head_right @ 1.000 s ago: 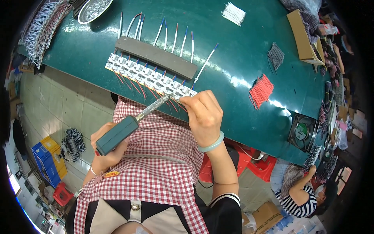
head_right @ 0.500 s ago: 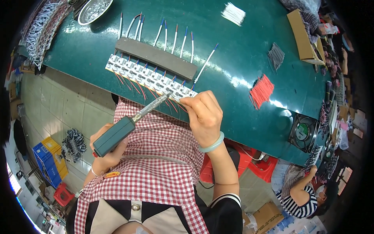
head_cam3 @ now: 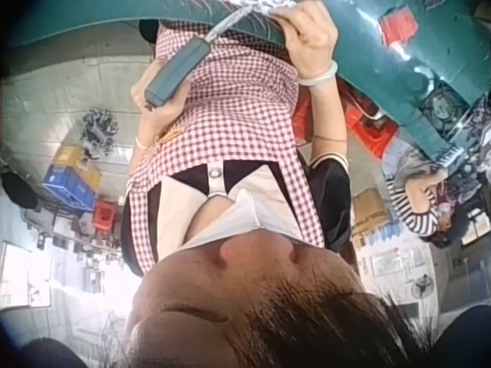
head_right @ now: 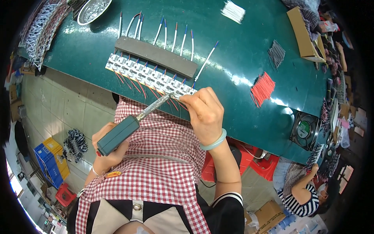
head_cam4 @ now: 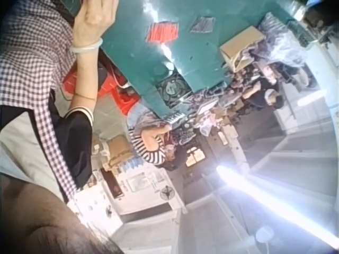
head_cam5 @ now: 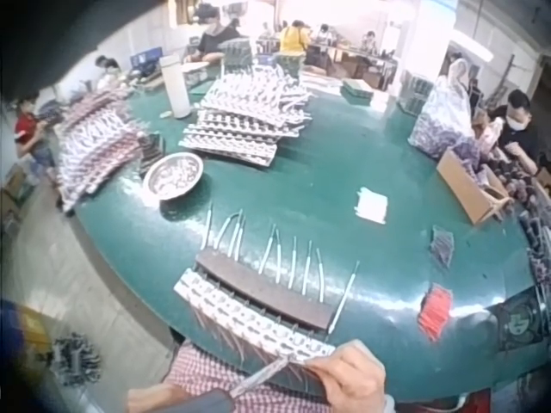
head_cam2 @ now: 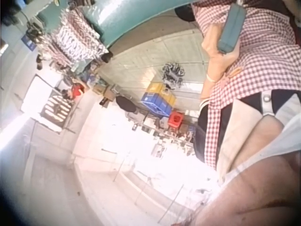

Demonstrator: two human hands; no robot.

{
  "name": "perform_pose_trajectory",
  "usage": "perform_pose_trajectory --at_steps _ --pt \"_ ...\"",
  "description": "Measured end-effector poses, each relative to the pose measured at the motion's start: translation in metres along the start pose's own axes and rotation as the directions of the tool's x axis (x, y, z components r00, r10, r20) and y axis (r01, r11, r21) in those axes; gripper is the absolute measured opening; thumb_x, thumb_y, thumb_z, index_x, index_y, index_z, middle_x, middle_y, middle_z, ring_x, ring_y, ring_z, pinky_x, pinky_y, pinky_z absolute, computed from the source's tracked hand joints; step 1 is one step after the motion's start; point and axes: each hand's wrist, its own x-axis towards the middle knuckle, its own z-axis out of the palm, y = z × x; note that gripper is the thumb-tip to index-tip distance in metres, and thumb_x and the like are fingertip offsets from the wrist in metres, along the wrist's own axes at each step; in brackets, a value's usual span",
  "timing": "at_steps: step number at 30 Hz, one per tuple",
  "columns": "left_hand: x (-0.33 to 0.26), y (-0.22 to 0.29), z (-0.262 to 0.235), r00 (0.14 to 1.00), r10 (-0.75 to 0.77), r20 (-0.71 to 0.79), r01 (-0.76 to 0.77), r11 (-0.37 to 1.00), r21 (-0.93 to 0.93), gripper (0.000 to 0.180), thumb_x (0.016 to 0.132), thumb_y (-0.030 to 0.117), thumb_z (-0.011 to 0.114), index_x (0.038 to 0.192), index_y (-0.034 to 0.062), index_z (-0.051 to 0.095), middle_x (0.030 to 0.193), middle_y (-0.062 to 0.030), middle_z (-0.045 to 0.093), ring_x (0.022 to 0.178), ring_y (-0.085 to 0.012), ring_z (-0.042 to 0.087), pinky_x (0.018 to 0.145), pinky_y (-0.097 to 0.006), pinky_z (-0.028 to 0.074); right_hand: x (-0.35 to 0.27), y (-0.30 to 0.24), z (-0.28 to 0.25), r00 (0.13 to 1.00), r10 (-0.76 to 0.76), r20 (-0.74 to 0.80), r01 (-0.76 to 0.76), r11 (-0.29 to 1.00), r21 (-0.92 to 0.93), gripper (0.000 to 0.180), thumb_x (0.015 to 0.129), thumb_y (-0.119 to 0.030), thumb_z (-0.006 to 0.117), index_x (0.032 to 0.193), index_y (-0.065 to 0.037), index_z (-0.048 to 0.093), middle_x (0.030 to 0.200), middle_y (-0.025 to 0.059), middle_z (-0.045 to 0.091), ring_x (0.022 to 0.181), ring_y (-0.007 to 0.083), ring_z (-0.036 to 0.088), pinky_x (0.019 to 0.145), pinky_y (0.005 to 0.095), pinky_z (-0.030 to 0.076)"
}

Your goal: The person solders wires onto a circuit board strip using a soldering gun, stacks the completed strip onto a pile, and positions a new strip with a weight block on the table.

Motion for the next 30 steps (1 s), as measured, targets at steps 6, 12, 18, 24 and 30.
perform_pose_trajectory --at_steps 6,12,18,24,30 --pt "0.001 -0.002 0.003 0.994 0.096 -0.060 -0.097 0.995 -0.004 0.019 0.068 -0.003 0.074 0.085 -0.0052 0.067 0.076 -0.0137 0.063 0.061 -0.0259 0.063 0.054 -0.032 0.048 0.001 0.001 0.000 1.000 -0.015 0.013 0.015 1.000 -0.004 0.019 0.069 0.007 0.074 0.085 -0.003 0.071 0.072 0.0074 0.055 0.070 0.0242 0.056 0.059 0.0354 0.046" --pt "-0.001 -0.002 0.001 0.991 0.115 -0.070 -0.114 0.993 0.015 0.017 0.071 -0.003 0.074 0.086 -0.0057 0.067 0.076 -0.0136 0.063 0.060 -0.0237 0.062 0.055 -0.031 0.048 0.003 0.000 -0.003 0.999 0.006 0.034 -0.005 1.000 -0.006 0.019 0.069 0.008 0.075 0.085 -0.002 0.072 0.072 0.0077 0.056 0.070 0.0233 0.057 0.060 0.0343 0.046" --pt "0.026 -0.010 -0.031 0.973 0.154 -0.169 -0.128 0.980 0.152 0.019 0.071 -0.005 0.071 0.090 -0.0044 0.069 0.090 -0.0160 0.069 0.075 -0.0257 0.070 0.065 -0.032 0.056 0.003 -0.001 -0.003 0.999 0.008 0.033 -0.008 1.000 -0.016 0.018 0.069 0.009 0.076 0.084 -0.001 0.072 0.072 0.0080 0.056 0.069 0.0228 0.056 0.061 0.0335 0.045" --pt "0.084 -0.004 -0.083 0.721 0.177 -0.670 -0.339 0.933 -0.119 0.042 0.084 -0.004 0.068 0.125 -0.0070 0.061 0.107 -0.0102 0.067 0.066 -0.0063 0.053 0.057 -0.023 0.042 0.001 -0.002 -0.002 0.998 0.034 0.043 -0.033 0.999 -0.038 0.018 0.070 0.008 0.076 0.085 -0.002 0.073 0.073 0.0080 0.057 0.071 0.0232 0.057 0.062 0.0337 0.046" --pt "0.115 -0.046 -0.080 0.751 -0.257 -0.608 0.076 0.949 -0.307 0.029 0.079 -0.006 0.073 0.108 -0.0090 0.066 0.103 -0.0139 0.070 0.055 -0.0110 0.055 0.046 -0.024 0.040 0.004 -0.014 -0.004 0.988 0.083 -0.129 -0.075 0.995 0.066 0.015 0.071 0.006 0.077 0.083 -0.004 0.074 0.079 0.0060 0.062 0.074 0.0227 0.059 0.063 0.0334 0.047"
